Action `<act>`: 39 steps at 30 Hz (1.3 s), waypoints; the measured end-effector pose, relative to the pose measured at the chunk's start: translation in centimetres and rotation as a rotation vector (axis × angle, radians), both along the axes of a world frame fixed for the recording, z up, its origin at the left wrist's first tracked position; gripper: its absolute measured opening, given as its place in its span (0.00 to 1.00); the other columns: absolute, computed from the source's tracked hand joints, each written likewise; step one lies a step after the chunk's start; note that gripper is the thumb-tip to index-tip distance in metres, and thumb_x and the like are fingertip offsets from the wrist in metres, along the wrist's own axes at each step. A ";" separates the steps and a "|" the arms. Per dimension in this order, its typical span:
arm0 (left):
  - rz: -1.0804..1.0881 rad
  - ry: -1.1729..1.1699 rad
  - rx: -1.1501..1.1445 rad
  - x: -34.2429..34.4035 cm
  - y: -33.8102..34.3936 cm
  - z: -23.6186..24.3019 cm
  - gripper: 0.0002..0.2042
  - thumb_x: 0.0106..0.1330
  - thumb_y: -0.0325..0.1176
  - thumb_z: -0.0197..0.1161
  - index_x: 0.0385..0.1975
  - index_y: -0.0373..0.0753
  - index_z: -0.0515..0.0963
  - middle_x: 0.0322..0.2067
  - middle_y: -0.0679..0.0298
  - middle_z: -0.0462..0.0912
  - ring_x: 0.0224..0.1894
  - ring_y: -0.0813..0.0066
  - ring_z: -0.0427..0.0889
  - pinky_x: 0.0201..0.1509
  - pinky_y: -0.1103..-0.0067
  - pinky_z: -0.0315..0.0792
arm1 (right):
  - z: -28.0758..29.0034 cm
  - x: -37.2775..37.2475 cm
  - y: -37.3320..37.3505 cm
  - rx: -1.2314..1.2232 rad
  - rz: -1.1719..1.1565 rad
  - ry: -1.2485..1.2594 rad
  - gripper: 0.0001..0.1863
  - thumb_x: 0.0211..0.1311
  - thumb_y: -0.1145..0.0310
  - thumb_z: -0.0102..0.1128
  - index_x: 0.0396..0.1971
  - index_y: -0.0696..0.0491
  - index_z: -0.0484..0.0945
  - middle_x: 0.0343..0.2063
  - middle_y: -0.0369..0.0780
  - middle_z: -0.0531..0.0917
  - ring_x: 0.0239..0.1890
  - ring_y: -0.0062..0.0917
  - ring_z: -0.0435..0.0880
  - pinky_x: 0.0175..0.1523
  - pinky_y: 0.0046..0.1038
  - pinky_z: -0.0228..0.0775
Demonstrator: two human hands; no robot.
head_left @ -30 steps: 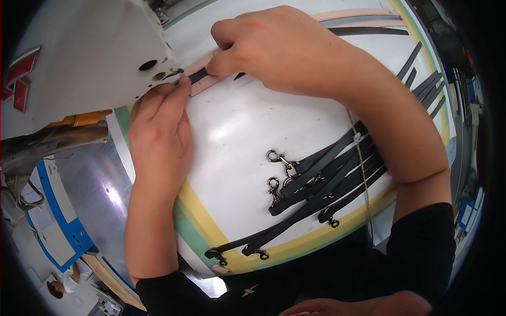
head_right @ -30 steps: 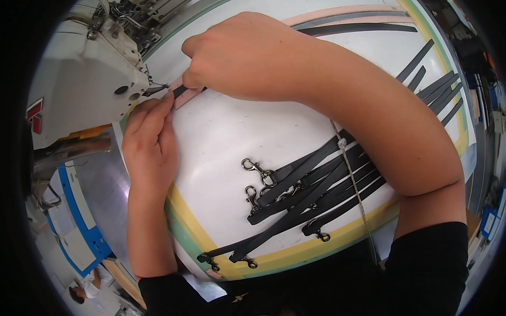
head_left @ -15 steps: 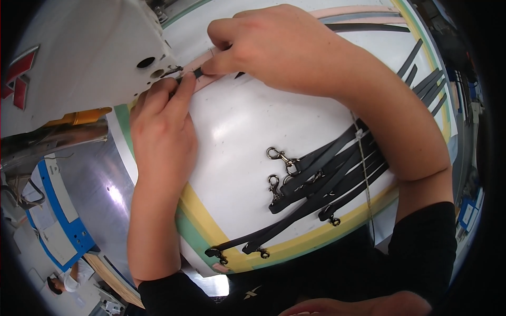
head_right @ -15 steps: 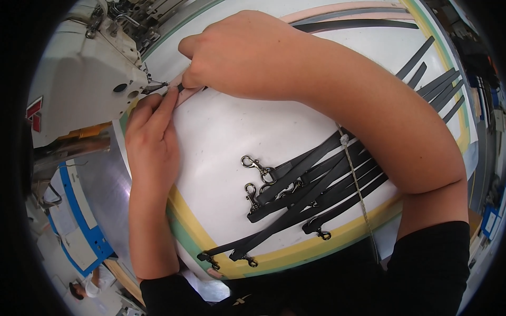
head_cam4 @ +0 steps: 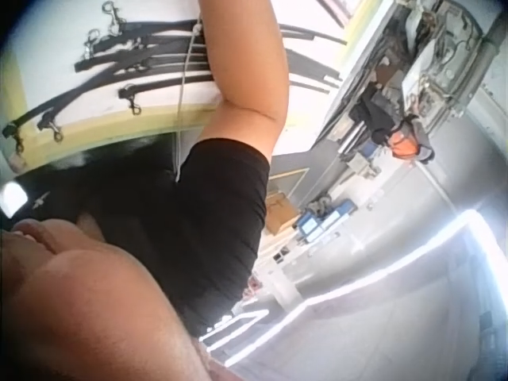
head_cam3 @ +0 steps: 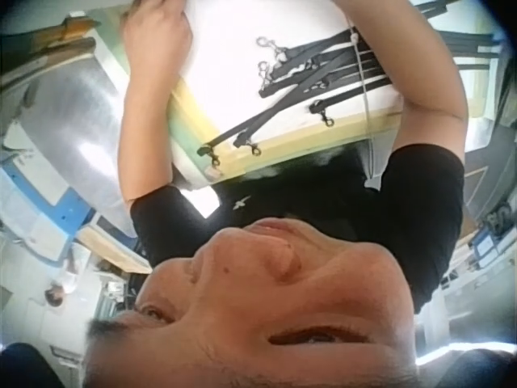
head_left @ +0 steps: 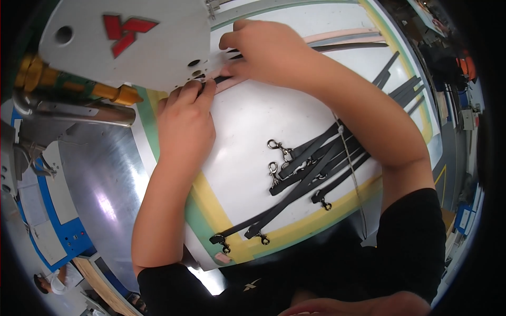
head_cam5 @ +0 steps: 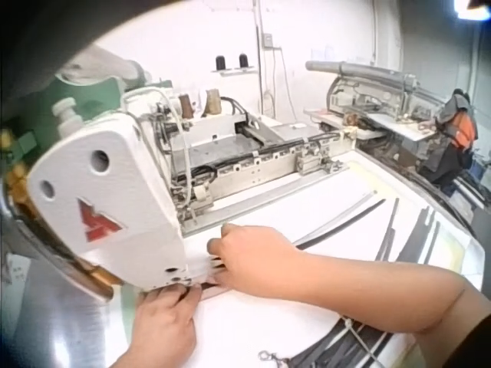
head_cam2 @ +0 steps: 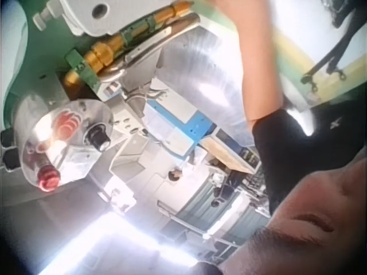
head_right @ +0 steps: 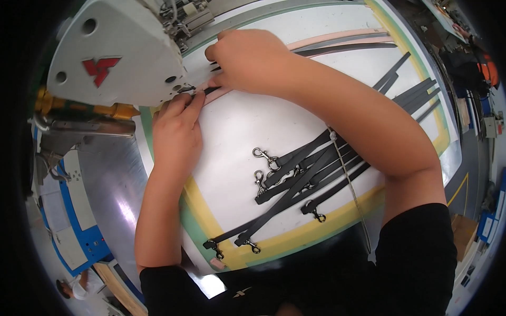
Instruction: The recorder is using an industrial sewing machine to sew black straps.
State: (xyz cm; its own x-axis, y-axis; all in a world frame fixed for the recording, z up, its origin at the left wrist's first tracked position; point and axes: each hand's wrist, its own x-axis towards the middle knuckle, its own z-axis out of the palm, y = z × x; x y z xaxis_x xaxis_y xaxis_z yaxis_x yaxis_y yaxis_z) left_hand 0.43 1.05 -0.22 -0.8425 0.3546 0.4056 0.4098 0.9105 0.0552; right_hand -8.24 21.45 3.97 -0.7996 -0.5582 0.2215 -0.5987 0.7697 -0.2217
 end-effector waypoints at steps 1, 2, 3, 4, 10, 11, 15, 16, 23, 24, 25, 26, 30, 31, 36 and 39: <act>-0.007 -0.005 -0.011 0.1 0.1 0.0 0.20 0.62 0.21 0.59 0.55 0.41 0.84 0.49 0.58 0.84 0.51 0.56 0.81 0.56 0.62 0.73 | -0.1 -0.2 -0.3 0.024 -0.022 -0.083 0.20 0.58 0.55 0.73 0.48 0.49 0.86 0.40 0.41 0.85 0.47 0.38 0.86 0.49 0.40 0.79; -0.008 0.001 0.004 0.2 0.0 -0.1 0.20 0.62 0.21 0.59 0.55 0.41 0.84 0.49 0.58 0.84 0.51 0.56 0.81 0.56 0.62 0.73 | -0.1 -0.5 -0.8 0.039 -0.024 -0.076 0.20 0.58 0.55 0.73 0.48 0.49 0.86 0.40 0.41 0.85 0.47 0.38 0.86 0.49 0.40 0.79; 0.000 -0.018 -0.015 0.2 -0.1 -0.1 0.21 0.63 0.22 0.59 0.56 0.41 0.83 0.51 0.58 0.83 0.52 0.56 0.81 0.57 0.62 0.73 | 0.1 -0.9 -1.1 0.062 -0.014 -0.127 0.24 0.56 0.53 0.74 0.49 0.50 0.84 0.42 0.43 0.86 0.48 0.39 0.86 0.50 0.40 0.79; 0.008 -0.039 -0.032 0.2 -0.1 -0.1 0.21 0.63 0.23 0.58 0.57 0.42 0.82 0.52 0.58 0.83 0.53 0.55 0.81 0.57 0.61 0.73 | 0.3 -1.3 -1.3 0.086 -0.005 -0.179 0.28 0.54 0.51 0.76 0.50 0.52 0.83 0.44 0.45 0.86 0.50 0.40 0.86 0.51 0.41 0.79; 0.051 -0.069 -0.048 0.6 -0.3 0.1 0.22 0.65 0.24 0.58 0.60 0.43 0.80 0.56 0.57 0.81 0.57 0.56 0.79 0.61 0.61 0.70 | 2.7 -2.3 0.6 0.287 -0.130 -0.229 0.38 0.52 0.48 0.78 0.58 0.55 0.76 0.49 0.46 0.86 0.55 0.42 0.84 0.56 0.41 0.77; 0.038 -0.064 -0.029 0.7 -0.2 0.1 0.22 0.65 0.24 0.58 0.60 0.43 0.80 0.56 0.57 0.81 0.57 0.56 0.79 0.61 0.61 0.70 | 2.9 -2.6 1.7 0.304 -0.145 -0.224 0.38 0.52 0.48 0.78 0.58 0.55 0.76 0.49 0.46 0.86 0.55 0.42 0.84 0.56 0.41 0.77; 0.036 -0.061 -0.053 0.6 0.0 0.3 0.23 0.66 0.25 0.58 0.62 0.43 0.80 0.57 0.56 0.80 0.57 0.56 0.79 0.62 0.60 0.69 | 3.2 -4.1 7.1 0.397 -0.304 -0.225 0.39 0.51 0.47 0.80 0.57 0.54 0.76 0.54 0.46 0.84 0.59 0.41 0.82 0.58 0.42 0.75; 0.064 -0.095 -0.055 0.7 0.0 0.5 0.23 0.66 0.25 0.58 0.62 0.43 0.80 0.57 0.56 0.80 0.57 0.56 0.79 0.62 0.60 0.70 | 3.3 -4.4 8.4 0.399 -0.326 -0.228 0.40 0.51 0.46 0.80 0.58 0.54 0.75 0.54 0.46 0.84 0.58 0.41 0.82 0.58 0.42 0.76; 0.060 -0.068 -0.065 1.1 -0.2 0.0 0.24 0.64 0.23 0.58 0.62 0.41 0.79 0.56 0.54 0.80 0.58 0.54 0.79 0.61 0.59 0.70 | 3.1 -7.0 18.7 0.462 -0.462 -0.203 0.47 0.42 0.41 0.83 0.56 0.58 0.77 0.51 0.51 0.85 0.54 0.45 0.85 0.56 0.40 0.77; 0.066 -0.074 -0.063 1.1 -0.2 -0.2 0.23 0.65 0.23 0.59 0.62 0.40 0.80 0.57 0.54 0.80 0.58 0.54 0.78 0.61 0.59 0.70 | 3.0 -7.4 19.9 0.462 -0.469 -0.202 0.47 0.42 0.41 0.83 0.56 0.58 0.77 0.51 0.51 0.85 0.54 0.45 0.85 0.56 0.40 0.77; 0.069 -0.079 -0.059 1.1 -0.1 0.0 0.23 0.65 0.22 0.59 0.61 0.40 0.80 0.57 0.53 0.79 0.58 0.54 0.78 0.62 0.59 0.69 | 3.3 -7.7 21.4 0.466 -0.505 -0.233 0.48 0.41 0.40 0.83 0.56 0.60 0.77 0.51 0.52 0.85 0.54 0.45 0.85 0.57 0.39 0.77; 0.059 -0.075 -0.058 1.0 -0.2 0.2 0.23 0.65 0.22 0.59 0.61 0.40 0.80 0.57 0.53 0.79 0.58 0.54 0.78 0.62 0.59 0.69 | 3.5 -8.2 22.7 0.470 -0.540 -0.265 0.50 0.40 0.38 0.83 0.56 0.61 0.78 0.50 0.53 0.86 0.54 0.45 0.85 0.57 0.38 0.77; 0.066 -0.130 -0.046 0.9 -0.1 0.1 0.24 0.64 0.22 0.60 0.62 0.40 0.79 0.56 0.54 0.78 0.58 0.53 0.77 0.61 0.59 0.69 | 2.3 -9.8 27.6 0.476 -0.652 -0.328 0.52 0.40 0.35 0.82 0.56 0.63 0.78 0.49 0.53 0.86 0.53 0.44 0.86 0.57 0.37 0.77; 0.072 -0.135 -0.050 0.9 -0.1 0.1 0.24 0.64 0.23 0.60 0.63 0.40 0.79 0.56 0.54 0.78 0.57 0.53 0.77 0.61 0.59 0.69 | 2.1 -10.2 28.3 0.478 -0.695 -0.373 0.53 0.38 0.33 0.82 0.55 0.64 0.79 0.48 0.53 0.86 0.52 0.44 0.86 0.57 0.37 0.77; 0.064 -0.130 -0.049 0.7 -0.4 0.0 0.25 0.63 0.23 0.60 0.63 0.40 0.78 0.56 0.55 0.77 0.57 0.54 0.76 0.62 0.59 0.68 | 2.1 -11.1 31.6 0.447 -0.740 -0.447 0.53 0.34 0.29 0.82 0.47 0.65 0.83 0.45 0.54 0.87 0.49 0.44 0.87 0.55 0.37 0.77; 0.069 -0.144 -0.055 0.6 -0.3 0.1 0.24 0.64 0.23 0.60 0.63 0.40 0.78 0.56 0.55 0.77 0.57 0.54 0.76 0.61 0.59 0.68 | 1.4 -11.3 33.9 0.391 -0.772 -0.387 0.53 0.32 0.27 0.81 0.43 0.66 0.85 0.43 0.54 0.88 0.48 0.44 0.87 0.55 0.38 0.77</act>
State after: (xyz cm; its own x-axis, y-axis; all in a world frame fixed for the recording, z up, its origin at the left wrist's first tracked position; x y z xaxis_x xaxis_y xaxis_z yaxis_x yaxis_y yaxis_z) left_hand 1.01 0.72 -0.15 -0.9135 0.3126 0.2605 0.3381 0.9393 0.0584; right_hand -19.51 55.31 5.38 -0.9576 0.1767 -0.2275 0.1677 0.9841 0.0588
